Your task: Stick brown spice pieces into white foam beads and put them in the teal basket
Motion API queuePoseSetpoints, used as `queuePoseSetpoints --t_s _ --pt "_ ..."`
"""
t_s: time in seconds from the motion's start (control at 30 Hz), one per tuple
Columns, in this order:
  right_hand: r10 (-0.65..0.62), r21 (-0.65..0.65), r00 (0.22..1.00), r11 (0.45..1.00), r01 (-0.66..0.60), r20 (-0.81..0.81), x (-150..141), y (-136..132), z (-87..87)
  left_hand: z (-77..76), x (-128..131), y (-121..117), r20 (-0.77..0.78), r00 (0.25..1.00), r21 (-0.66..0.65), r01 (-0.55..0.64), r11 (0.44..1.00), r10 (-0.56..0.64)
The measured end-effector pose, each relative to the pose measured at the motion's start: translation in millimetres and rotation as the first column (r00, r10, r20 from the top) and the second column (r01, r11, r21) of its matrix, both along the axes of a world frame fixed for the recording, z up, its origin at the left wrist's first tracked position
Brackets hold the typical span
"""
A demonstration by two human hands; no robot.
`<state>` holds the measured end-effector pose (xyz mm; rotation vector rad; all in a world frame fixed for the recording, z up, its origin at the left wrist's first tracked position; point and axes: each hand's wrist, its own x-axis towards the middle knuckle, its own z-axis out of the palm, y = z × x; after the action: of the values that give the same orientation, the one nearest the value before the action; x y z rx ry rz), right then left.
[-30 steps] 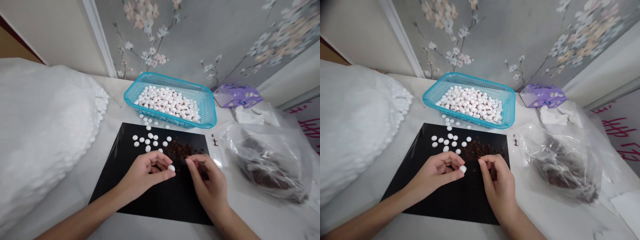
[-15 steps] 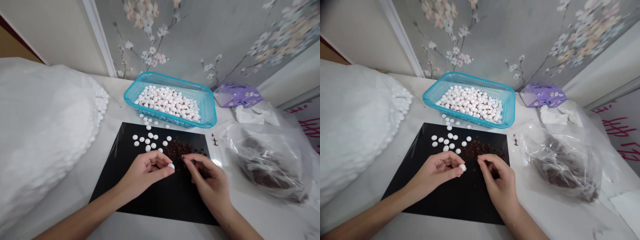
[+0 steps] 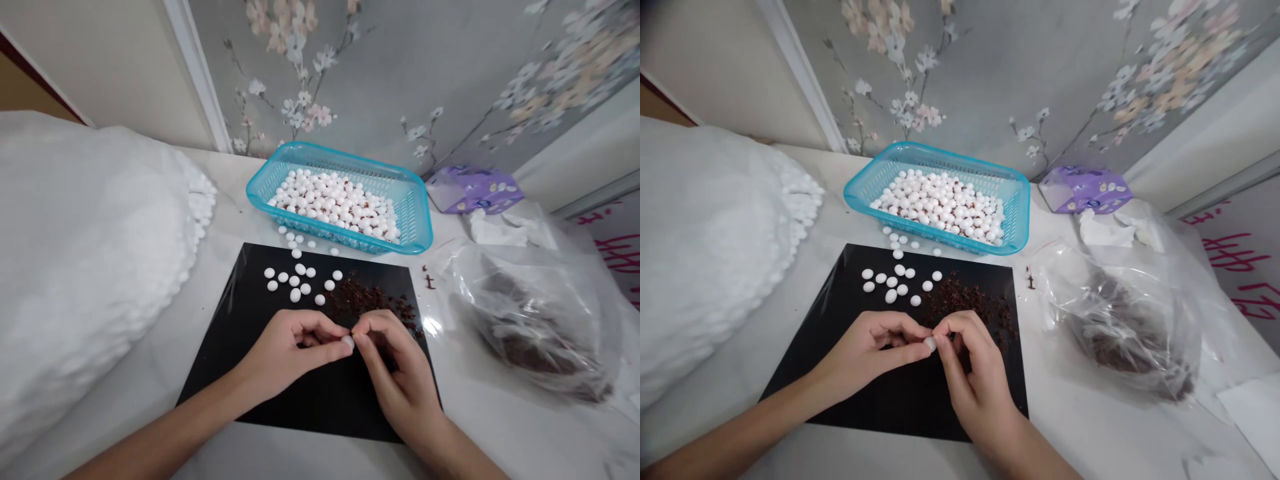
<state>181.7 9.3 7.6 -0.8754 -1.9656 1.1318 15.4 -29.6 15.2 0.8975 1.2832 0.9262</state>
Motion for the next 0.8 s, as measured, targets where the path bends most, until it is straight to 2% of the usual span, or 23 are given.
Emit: queuePoseSetpoints --t_s 0.5,0.8 --pt "0.051 -0.049 0.999 0.998 -0.05 0.008 1.6 -0.5 0.2 4.7 -0.8 1.0 0.079 0.996 -0.036 -0.046 0.998 0.049" --pt "0.036 0.075 0.999 0.996 -0.039 0.036 2.7 3.6 0.2 2.8 -2.4 -0.1 0.109 0.993 -0.03 -0.03 0.999 0.034"
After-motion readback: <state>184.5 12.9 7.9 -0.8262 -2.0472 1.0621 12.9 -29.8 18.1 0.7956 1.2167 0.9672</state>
